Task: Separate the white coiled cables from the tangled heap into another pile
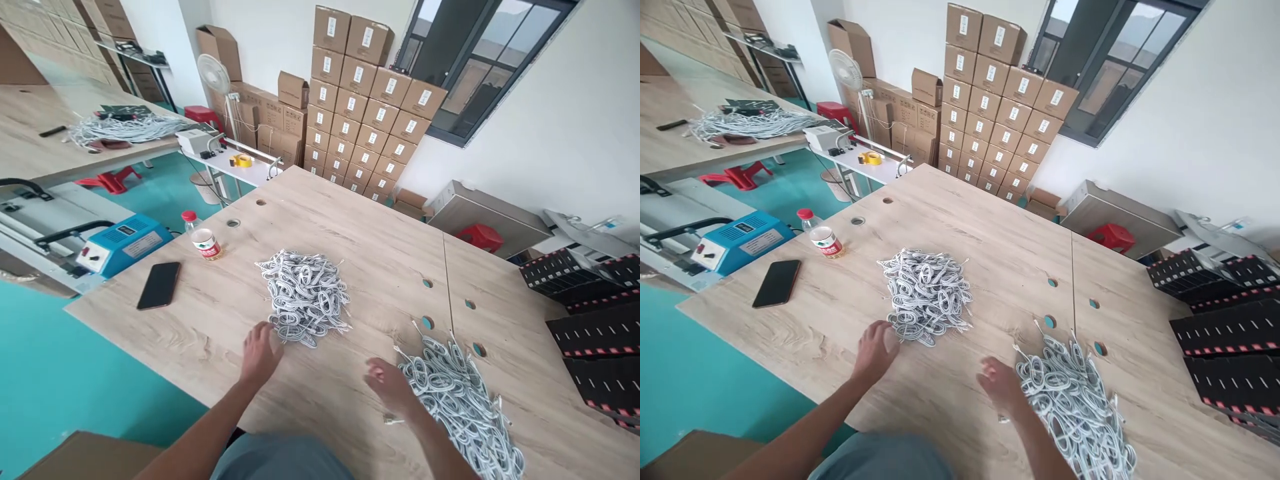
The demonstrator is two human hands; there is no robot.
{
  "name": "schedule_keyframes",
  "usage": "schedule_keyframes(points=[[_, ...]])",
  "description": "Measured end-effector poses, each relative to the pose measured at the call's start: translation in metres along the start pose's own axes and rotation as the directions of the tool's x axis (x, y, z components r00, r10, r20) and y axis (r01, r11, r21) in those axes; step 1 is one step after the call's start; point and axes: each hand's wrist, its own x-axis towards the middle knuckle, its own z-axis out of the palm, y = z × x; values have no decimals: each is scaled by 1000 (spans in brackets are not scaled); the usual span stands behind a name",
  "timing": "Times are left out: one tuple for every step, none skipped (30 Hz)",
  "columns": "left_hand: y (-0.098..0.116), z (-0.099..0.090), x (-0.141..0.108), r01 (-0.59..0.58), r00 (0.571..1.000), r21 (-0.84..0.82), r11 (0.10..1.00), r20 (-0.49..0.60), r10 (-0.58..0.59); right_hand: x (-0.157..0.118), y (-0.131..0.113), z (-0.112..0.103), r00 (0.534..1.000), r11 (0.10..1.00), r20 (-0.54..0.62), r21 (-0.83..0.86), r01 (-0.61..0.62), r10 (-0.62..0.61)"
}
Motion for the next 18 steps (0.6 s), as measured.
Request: schedule_keyframes(points=[[5, 3, -2, -81, 996, -9, 997, 24, 81, 16, -20, 28, 997, 977, 65, 206, -62, 49], [8, 6, -2, -144, 989, -16, 989, 42, 145, 31, -42, 57, 988, 911, 125, 389, -134, 92], [11, 9, -2, -191, 980, -22, 981, 54, 192, 46, -64, 85, 979, 826, 157, 529, -193, 128], [13, 11, -1, -225, 972, -27, 974, 61, 227, 58, -84, 109, 969, 736, 185, 631, -245, 164], [14, 13, 0, -251, 965, -33, 967, 65, 253, 69, -101, 130, 962, 654, 183, 706, -271, 200], [14, 15, 1, -273, 959, -42, 961, 68, 275, 77, -114, 147, 956, 597, 162, 753, -279, 243], [13, 16, 1, -293, 952, -54, 955, 73, 296, 83, -123, 159, 950, 565, 127, 778, -274, 286], [11, 16, 0, -313, 945, -71, 947, 81, 318, 87, -127, 166, 943, 557, 85, 789, -261, 321], [9, 16, -2, -332, 936, -92, 939, 91, 340, 89, -128, 170, 937, 565, 48, 787, -250, 347], [6, 15, -5, -348, 928, -117, 930, 101, 359, 90, -125, 171, 933, 580, 21, 778, -242, 360], [2, 14, -9, -357, 922, -143, 923, 108, 373, 90, -120, 168, 931, 594, 7, 769, -238, 365], [-2, 13, -12, -356, 920, -166, 920, 109, 376, 88, -114, 164, 932, 608, -9, 760, -228, 361], [-6, 11, -15, -345, 924, -184, 920, 103, 367, 84, -108, 158, 937, 631, -33, 748, -207, 347], [-11, 10, -16, -325, 933, -198, 925, 93, 348, 80, -102, 151, 945, 669, -75, 724, -168, 318], [-15, 9, -16, -299, 943, -208, 931, 83, 322, 75, -97, 143, 955, 720, -129, 686, -107, 266], [-18, 9, -13, -271, 953, -217, 938, 75, 293, 69, -94, 134, 964, 773, -188, 634, -27, 189], [-21, 8, -10, -246, 961, -225, 943, 72, 268, 63, -92, 126, 966, 815, -239, 576, 62, 95], [-23, 8, -4, -226, 966, -234, 946, 73, 248, 57, -90, 116, 962, 840, -272, 522, 147, 0]])
